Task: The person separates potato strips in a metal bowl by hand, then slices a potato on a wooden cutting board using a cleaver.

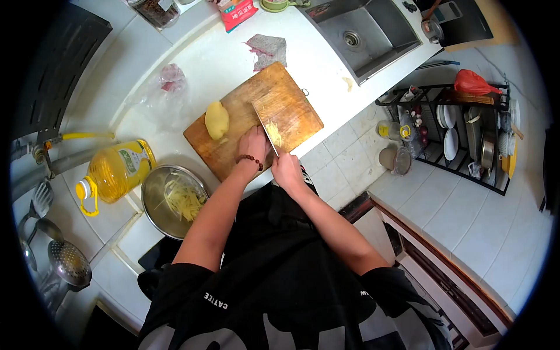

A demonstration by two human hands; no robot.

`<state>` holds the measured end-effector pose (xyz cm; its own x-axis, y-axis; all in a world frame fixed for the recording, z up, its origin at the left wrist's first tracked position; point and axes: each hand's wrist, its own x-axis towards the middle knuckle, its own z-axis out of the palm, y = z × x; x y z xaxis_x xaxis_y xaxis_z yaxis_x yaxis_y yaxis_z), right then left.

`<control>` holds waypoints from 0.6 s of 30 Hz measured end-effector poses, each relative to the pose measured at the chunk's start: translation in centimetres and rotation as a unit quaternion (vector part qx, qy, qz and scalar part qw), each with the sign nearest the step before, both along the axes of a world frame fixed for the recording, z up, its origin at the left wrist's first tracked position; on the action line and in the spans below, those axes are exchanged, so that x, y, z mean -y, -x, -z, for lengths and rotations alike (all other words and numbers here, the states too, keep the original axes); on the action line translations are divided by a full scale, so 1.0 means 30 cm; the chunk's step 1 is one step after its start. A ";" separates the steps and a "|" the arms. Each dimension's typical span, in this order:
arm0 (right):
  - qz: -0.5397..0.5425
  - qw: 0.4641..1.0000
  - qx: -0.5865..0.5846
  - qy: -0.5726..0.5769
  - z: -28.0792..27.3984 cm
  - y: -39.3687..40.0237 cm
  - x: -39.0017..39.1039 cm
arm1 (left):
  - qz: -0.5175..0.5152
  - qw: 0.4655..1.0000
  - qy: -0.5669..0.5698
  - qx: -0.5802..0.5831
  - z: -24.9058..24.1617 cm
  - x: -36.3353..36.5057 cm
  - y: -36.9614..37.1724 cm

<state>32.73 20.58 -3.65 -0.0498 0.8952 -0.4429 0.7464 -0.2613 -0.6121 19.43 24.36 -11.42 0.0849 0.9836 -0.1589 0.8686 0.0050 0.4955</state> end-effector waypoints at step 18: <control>0.024 0.999 -0.022 0.041 0.008 0.004 -0.007 | 0.025 0.999 0.001 0.024 0.036 -0.008 0.016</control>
